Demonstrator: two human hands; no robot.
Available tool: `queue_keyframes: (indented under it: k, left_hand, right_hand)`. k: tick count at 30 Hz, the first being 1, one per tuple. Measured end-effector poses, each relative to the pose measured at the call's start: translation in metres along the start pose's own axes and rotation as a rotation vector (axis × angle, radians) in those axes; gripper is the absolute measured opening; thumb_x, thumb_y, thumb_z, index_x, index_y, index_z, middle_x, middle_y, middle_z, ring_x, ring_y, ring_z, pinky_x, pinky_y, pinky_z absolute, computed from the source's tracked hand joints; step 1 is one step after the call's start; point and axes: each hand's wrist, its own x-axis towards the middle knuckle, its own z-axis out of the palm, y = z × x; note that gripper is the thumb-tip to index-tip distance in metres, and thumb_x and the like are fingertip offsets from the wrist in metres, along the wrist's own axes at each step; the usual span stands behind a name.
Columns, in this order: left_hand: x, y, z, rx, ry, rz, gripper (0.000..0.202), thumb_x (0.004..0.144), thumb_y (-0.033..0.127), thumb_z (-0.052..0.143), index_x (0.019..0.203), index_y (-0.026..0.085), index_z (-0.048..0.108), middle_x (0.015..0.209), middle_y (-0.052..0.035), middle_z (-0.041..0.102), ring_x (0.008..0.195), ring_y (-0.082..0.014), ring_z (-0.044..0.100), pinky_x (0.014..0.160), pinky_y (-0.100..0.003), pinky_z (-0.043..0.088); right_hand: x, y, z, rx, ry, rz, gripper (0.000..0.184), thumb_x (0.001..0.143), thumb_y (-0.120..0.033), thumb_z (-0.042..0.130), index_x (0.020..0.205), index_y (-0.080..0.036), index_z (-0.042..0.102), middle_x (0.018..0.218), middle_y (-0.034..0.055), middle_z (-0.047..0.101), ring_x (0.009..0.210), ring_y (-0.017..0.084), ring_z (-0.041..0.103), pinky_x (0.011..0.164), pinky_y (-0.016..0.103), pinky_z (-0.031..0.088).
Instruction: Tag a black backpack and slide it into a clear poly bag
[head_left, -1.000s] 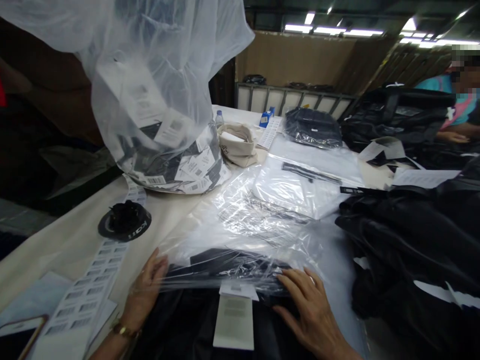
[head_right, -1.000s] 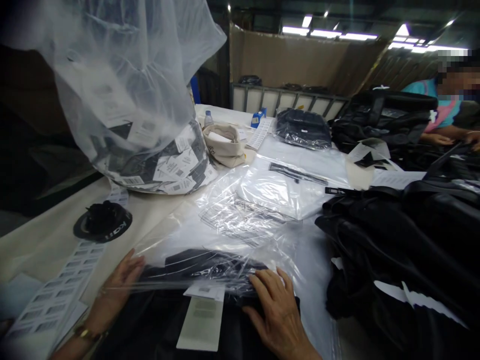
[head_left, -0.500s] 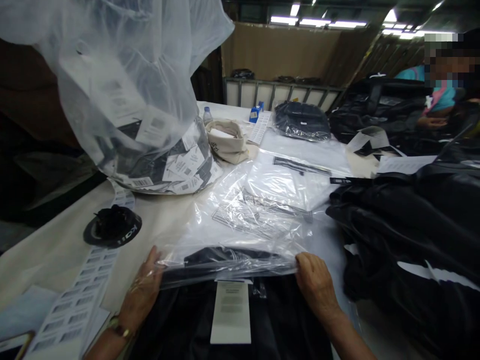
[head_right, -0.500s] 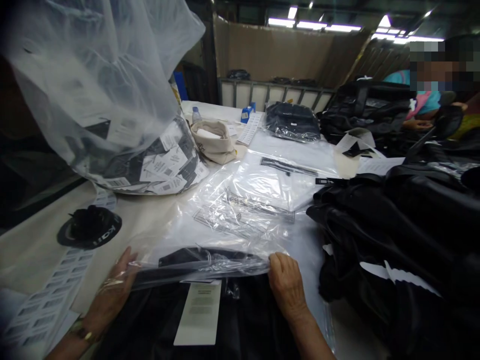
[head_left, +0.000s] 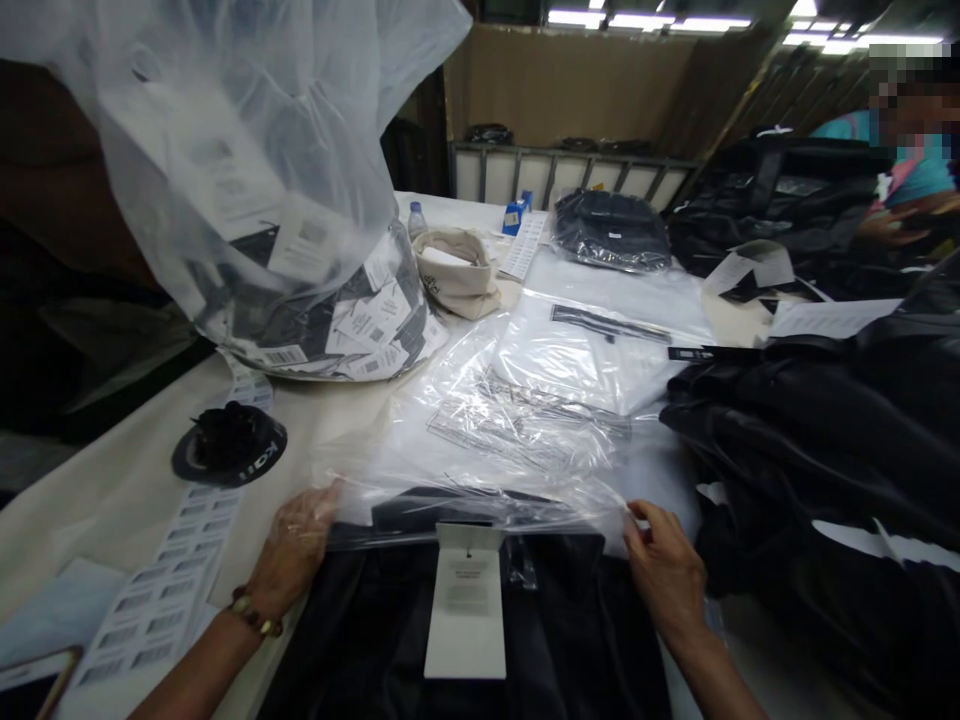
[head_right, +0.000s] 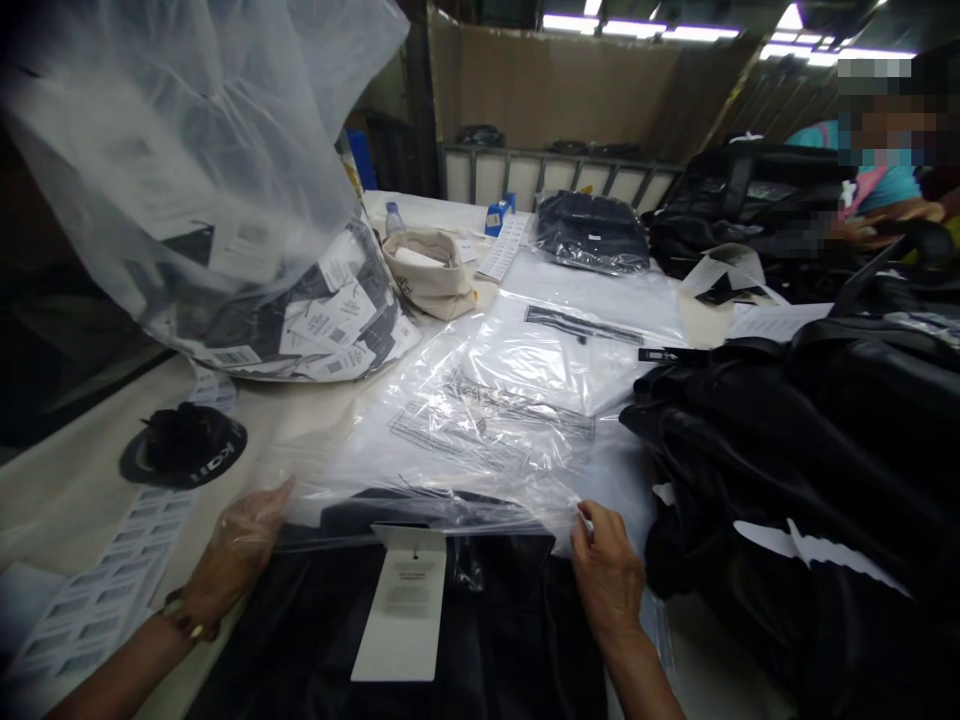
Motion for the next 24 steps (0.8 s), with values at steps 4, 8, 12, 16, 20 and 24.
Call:
queue_keyframes:
  k: [4, 8, 12, 16, 20, 24]
  left_hand:
    - [-0.007, -0.014, 0.007, 0.17, -0.088, 0.142, 0.043, 0.08, 0.023, 0.032, 0.108, 0.01, 0.062, 0.109, -0.0173, 0.065, 0.104, -0.0318, 0.059, 0.094, -0.051, 0.045]
    - [-0.013, -0.016, 0.005, 0.212, -0.13, 0.174, 0.039, 0.08, 0.019, 0.032, 0.1, 0.011, 0.064, 0.105, -0.0145, 0.066, 0.106, -0.0304, 0.059, 0.099, -0.049, 0.043]
    - [-0.02, -0.005, -0.001, 0.241, -0.102, 0.202, 0.041, 0.079, 0.015, 0.032, 0.106, 0.011, 0.062, 0.11, -0.0141, 0.064, 0.108, -0.0279, 0.058, 0.108, -0.051, 0.032]
    - [-0.034, 0.004, -0.003, 0.115, -0.083, 0.09, 0.04, 0.082, 0.024, 0.03, 0.106, 0.019, 0.061, 0.112, -0.0093, 0.064, 0.108, -0.0232, 0.057, 0.113, -0.049, 0.023]
    - [-0.046, 0.013, -0.008, -0.066, -0.101, 0.029, 0.042, 0.086, 0.032, 0.026, 0.099, 0.02, 0.064, 0.109, -0.0069, 0.066, 0.108, -0.0227, 0.057, 0.116, -0.048, 0.012]
    - [-0.042, 0.033, -0.019, -0.173, -0.118, -0.053, 0.043, 0.084, 0.041, 0.031, 0.094, 0.02, 0.067, 0.108, -0.0064, 0.066, 0.11, -0.0278, 0.057, 0.114, -0.05, 0.018]
  right_hand:
    - [0.0, 0.006, 0.003, 0.139, -0.065, 0.266, 0.038, 0.067, -0.052, 0.048, 0.086, -0.021, 0.059, 0.071, 0.0046, 0.067, 0.059, 0.023, 0.063, 0.062, 0.035, 0.046]
    - [-0.007, 0.019, 0.005, 0.236, -0.128, 0.388, 0.04, 0.06, -0.054, 0.052, 0.08, -0.02, 0.06, 0.061, 0.0028, 0.067, 0.062, 0.025, 0.065, 0.059, 0.033, 0.048]
    - [-0.012, 0.023, -0.003, 0.275, -0.134, 0.427, 0.044, 0.052, -0.057, 0.056, 0.076, -0.021, 0.062, 0.07, 0.0025, 0.067, 0.067, 0.024, 0.063, 0.065, 0.034, 0.047]
    - [-0.018, 0.021, -0.011, 0.323, -0.156, 0.49, 0.043, 0.054, -0.057, 0.06, 0.077, -0.022, 0.059, 0.06, 0.0, 0.064, 0.06, 0.023, 0.062, 0.06, 0.034, 0.048]
    - [-0.033, 0.024, -0.011, 0.555, -0.194, 0.679, 0.043, 0.054, -0.054, 0.065, 0.08, -0.022, 0.052, 0.058, 0.0004, 0.063, 0.058, 0.023, 0.063, 0.058, 0.036, 0.053]
    - [-0.044, 0.036, -0.008, 0.456, -0.086, 0.646, 0.045, 0.056, -0.058, 0.062, 0.081, -0.02, 0.053, 0.064, 0.0002, 0.063, 0.063, 0.023, 0.063, 0.058, 0.034, 0.052]
